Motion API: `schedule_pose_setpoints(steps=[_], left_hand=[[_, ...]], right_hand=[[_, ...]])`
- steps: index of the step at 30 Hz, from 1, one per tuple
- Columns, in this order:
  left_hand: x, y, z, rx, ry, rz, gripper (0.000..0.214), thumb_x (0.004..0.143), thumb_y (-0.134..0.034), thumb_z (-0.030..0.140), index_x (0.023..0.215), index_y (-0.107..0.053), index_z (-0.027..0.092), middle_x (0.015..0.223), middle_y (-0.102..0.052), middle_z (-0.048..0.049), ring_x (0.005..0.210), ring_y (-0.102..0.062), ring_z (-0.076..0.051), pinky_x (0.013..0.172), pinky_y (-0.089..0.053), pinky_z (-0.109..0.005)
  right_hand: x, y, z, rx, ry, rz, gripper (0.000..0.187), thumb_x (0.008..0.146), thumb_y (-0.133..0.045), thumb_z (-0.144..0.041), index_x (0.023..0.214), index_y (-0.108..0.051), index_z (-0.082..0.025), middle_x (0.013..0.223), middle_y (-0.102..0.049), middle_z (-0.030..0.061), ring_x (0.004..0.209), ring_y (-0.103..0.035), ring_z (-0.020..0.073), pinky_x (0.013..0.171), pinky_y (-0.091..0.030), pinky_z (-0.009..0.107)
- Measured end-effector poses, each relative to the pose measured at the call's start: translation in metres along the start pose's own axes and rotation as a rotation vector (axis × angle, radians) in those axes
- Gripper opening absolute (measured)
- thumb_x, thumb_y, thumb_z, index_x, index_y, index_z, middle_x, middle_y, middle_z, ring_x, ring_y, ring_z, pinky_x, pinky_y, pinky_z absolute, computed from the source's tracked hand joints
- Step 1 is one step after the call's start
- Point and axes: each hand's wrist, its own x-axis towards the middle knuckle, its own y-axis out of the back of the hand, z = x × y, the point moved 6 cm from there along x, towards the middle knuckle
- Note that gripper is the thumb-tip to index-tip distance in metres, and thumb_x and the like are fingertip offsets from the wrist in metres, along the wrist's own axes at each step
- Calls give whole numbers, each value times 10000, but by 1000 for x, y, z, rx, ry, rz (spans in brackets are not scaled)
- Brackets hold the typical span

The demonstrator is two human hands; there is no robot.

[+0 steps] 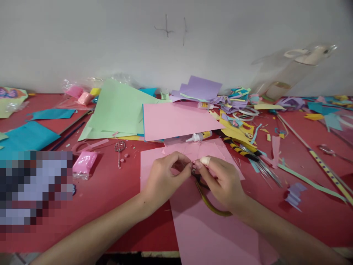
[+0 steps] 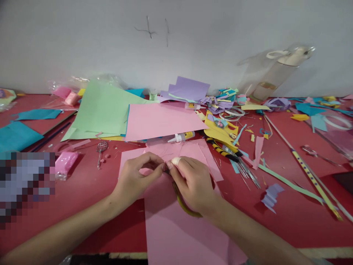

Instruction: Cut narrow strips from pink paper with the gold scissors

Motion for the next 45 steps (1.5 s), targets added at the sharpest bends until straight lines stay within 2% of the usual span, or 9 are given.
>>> schedule_pose_setpoints(steps=[4, 8, 11, 21, 30, 34, 39, 45], left_hand=[[-1, 2, -1, 33, -7, 25, 41, 828, -649, 160, 821, -675, 191, 757, -724, 45, 690, -677, -81, 654, -524, -160], [-1, 0, -3, 5, 15, 4, 40, 833, -643, 174, 812, -673, 189, 759, -725, 43, 695, -682, -82, 655, -529, -157], [0, 0, -3, 6, 30, -1, 38, 831, -644, 178, 808, -671, 191, 754, -720, 46, 693, -678, -79, 653, -526, -151], [0, 0, -3, 16, 38, 0, 44, 840, -635, 188, 805, -660, 194, 738, -715, 43, 681, -673, -86, 628, -519, -158], [-2, 2, 2, 237, -120, 38, 45, 858, -638, 217, 819, -649, 196, 746, -719, 36, 658, -656, -106, 636, -486, -216], [-2, 2, 2, 277, -126, 36, 74, 865, -632, 238, 807, -637, 191, 740, -718, 26, 649, -654, -118, 633, -489, -234], [-1, 4, -2, 160, -20, 14, 46, 854, -631, 215, 824, -659, 194, 767, -733, 17, 688, -683, -127, 646, -525, -227], [2, 6, 2, -20, 42, -17, 66, 841, -625, 192, 786, -657, 173, 755, -732, 6, 711, -695, -123, 668, -548, -209]], right_hand=[[0, 1, -1, -22, -15, 19, 221, 959, -524, -183, 738, -522, -191, 639, -507, -23, 582, -459, 117, 590, -344, 267], [1, 2, -3, -11, -22, 39, 74, 939, -567, -181, 926, -640, -184, 780, -658, 11, 682, -577, 131, 646, -416, 254], [1, 3, -1, 33, -68, 53, 87, 939, -569, -188, 905, -649, -185, 809, -691, 19, 719, -620, 135, 655, -448, 242], [-5, -4, 14, 254, -308, -7, 191, 970, -539, -295, 839, -632, -193, 755, -680, 0, 686, -618, 132, 644, -462, 237], [-5, -13, 17, 500, -472, -86, 313, 965, -530, -407, 748, -587, -189, 709, -614, 6, 687, -580, 144, 614, -462, 239], [-4, -12, 16, 502, -462, -72, 300, 956, -549, -407, 760, -604, -186, 713, -617, 11, 675, -573, 146, 604, -467, 243], [-4, -7, 12, 441, -331, -49, 237, 949, -568, -371, 846, -678, -188, 767, -672, 40, 743, -629, 181, 681, -518, 282], [-1, -1, 15, 684, -287, -107, 315, 1001, -465, -342, 991, -753, -213, 772, -676, 33, 800, -662, 181, 778, -549, 322]])
